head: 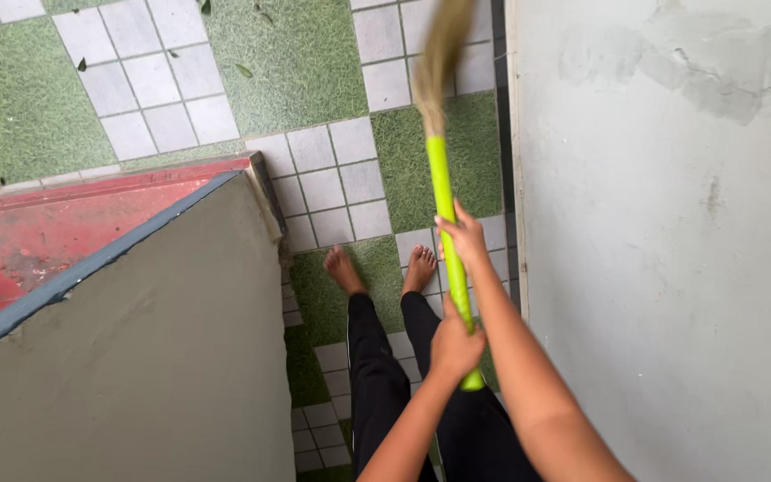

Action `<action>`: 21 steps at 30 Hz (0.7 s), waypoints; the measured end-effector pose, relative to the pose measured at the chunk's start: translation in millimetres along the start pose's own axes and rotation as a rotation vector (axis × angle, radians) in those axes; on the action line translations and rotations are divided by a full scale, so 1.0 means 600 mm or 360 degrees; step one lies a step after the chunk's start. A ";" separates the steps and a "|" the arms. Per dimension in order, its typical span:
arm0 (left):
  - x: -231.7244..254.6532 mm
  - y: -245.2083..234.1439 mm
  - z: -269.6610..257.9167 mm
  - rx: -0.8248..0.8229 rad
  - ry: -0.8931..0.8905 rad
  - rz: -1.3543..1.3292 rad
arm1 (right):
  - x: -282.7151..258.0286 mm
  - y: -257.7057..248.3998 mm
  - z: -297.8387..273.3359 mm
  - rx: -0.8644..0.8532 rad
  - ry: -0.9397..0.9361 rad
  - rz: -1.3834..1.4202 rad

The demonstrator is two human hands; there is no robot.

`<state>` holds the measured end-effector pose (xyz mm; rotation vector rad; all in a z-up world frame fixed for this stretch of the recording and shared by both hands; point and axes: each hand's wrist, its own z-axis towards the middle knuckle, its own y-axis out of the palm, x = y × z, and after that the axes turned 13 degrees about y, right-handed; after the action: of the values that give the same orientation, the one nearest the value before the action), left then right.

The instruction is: The person sweeps debris and leaves across a tiled floor using a handheld broom, first reaching under a shoe rack and then clearing an open area.

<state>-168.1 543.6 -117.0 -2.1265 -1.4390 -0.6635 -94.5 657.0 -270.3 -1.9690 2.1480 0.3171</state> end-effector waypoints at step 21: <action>-0.145 -0.238 -0.130 0.0165 -0.0359 -0.0936 | 0.085 0.324 -0.113 -0.0132 0.0310 -0.0079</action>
<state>-340.1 479.9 -95.0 -1.7356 -2.2055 -0.5407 -293.2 604.5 -217.6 -2.1781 2.2295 0.2178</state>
